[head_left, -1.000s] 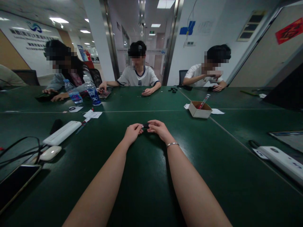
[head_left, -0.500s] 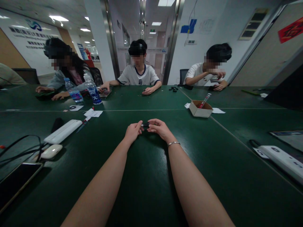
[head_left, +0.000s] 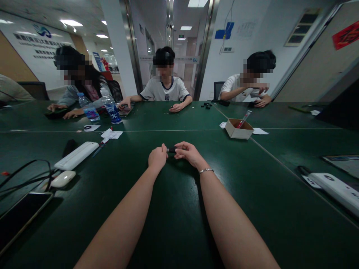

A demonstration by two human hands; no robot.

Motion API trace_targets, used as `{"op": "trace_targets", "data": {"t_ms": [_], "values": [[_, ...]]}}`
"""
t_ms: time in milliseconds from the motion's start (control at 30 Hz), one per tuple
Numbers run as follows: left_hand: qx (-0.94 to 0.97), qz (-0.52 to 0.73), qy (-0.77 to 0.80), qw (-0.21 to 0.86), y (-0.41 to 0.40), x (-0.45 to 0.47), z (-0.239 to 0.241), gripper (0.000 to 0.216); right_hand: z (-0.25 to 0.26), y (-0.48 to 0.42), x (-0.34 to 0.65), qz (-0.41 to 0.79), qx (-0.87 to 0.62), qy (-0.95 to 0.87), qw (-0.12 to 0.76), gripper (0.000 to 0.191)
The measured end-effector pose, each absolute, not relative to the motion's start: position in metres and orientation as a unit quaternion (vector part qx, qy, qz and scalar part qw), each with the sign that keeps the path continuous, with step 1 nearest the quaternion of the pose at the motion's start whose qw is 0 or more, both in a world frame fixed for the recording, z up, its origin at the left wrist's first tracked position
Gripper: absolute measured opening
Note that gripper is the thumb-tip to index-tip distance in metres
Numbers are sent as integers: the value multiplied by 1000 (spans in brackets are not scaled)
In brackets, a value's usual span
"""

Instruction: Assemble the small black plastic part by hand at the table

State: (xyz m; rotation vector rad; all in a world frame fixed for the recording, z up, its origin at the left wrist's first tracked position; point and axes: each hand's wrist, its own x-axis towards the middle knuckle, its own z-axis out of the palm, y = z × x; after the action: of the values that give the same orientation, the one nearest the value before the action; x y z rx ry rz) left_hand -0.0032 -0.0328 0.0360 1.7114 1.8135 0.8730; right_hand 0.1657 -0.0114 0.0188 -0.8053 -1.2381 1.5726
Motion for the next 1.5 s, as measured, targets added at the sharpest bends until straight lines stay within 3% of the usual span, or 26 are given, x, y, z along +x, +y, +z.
{"op": "trace_targets", "data": {"t_ms": [300, 600, 933, 1267, 1500], "values": [[660, 324, 644, 211, -40, -1, 38, 58, 23, -13, 163, 656, -364, -497, 436, 19], [748, 322, 567, 123, -42, 8, 34, 41, 22, -9, 162, 630, -380, -463, 495, 39], [776, 339, 525, 92, -44, 8, 36, 24, 25, -10, 153, 596, -422, -454, 511, 41], [735, 438, 471, 213, -37, 10, 26, 10, 23, -8, 153, 589, -410, -432, 547, 35], [715, 388, 535, 227, -38, 10, 31, 18, 16, -7, 144, 471, -466, -486, 570, 32]]}}
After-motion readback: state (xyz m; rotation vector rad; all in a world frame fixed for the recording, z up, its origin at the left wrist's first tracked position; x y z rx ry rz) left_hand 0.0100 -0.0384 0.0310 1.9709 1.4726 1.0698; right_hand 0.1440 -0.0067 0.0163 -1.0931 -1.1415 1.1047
